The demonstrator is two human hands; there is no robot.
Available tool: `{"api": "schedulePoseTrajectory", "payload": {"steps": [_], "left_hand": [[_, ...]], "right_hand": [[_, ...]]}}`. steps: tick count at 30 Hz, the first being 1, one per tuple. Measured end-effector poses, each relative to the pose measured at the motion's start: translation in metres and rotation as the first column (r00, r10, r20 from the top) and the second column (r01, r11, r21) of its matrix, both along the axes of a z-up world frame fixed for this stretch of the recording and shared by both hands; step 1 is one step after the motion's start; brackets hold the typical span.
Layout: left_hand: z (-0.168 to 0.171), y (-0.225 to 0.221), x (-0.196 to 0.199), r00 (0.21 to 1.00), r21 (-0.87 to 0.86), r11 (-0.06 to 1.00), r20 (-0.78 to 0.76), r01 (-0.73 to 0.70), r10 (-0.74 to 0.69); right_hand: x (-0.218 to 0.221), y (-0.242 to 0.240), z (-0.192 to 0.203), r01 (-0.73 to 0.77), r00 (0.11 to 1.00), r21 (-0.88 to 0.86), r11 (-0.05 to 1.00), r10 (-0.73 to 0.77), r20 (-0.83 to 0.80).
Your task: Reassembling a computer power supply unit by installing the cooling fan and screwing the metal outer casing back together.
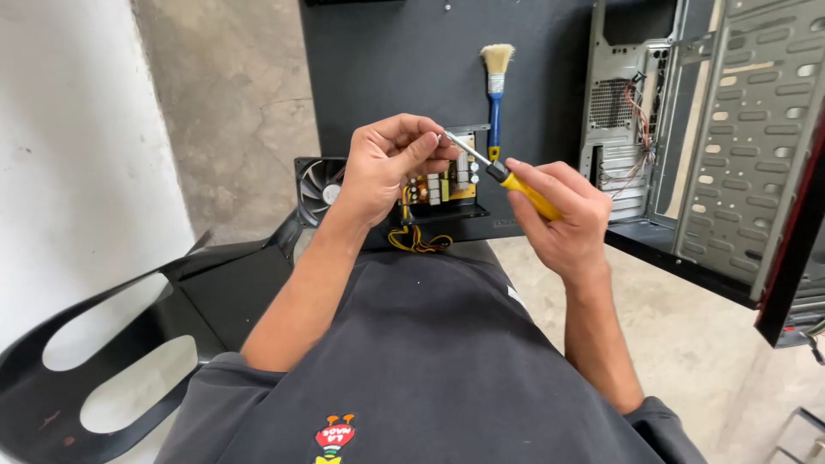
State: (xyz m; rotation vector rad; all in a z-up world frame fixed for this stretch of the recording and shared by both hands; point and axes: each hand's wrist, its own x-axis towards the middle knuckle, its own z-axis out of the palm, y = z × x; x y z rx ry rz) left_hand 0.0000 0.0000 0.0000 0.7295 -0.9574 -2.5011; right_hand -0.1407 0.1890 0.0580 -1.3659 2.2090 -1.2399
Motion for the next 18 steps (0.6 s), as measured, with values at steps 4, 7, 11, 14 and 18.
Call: {"api": "schedulePoseTrajectory", "payload": {"steps": [4,7,11,14,18], "left_hand": [[-0.008,-0.001,0.022,0.997,0.057,0.996,-0.018,-0.068,0.069],[-0.005,-0.006,0.036,0.997,0.032,0.997,-0.030,-0.073,0.074],[-0.004,-0.013,0.051,0.998,-0.031,0.998,-0.019,-0.061,0.061],[-0.008,-0.018,0.058,0.998,-0.050,0.997,-0.015,-0.060,0.059],[-0.012,-0.028,0.066,1.000,-0.164,0.986,0.011,-0.013,0.015]], "right_hand": [[0.017,-0.008,0.015,-0.052,0.998,0.008,0.999,0.052,0.042],[0.029,-0.017,0.021,-0.089,0.996,0.008,0.996,0.089,0.033],[0.041,-0.023,0.019,-0.113,0.993,0.048,0.992,0.114,-0.019],[0.046,-0.031,0.018,-0.139,0.985,0.083,0.987,0.146,-0.092],[0.052,-0.040,0.022,-0.131,0.990,0.209,0.969,0.139,-0.025]]}}
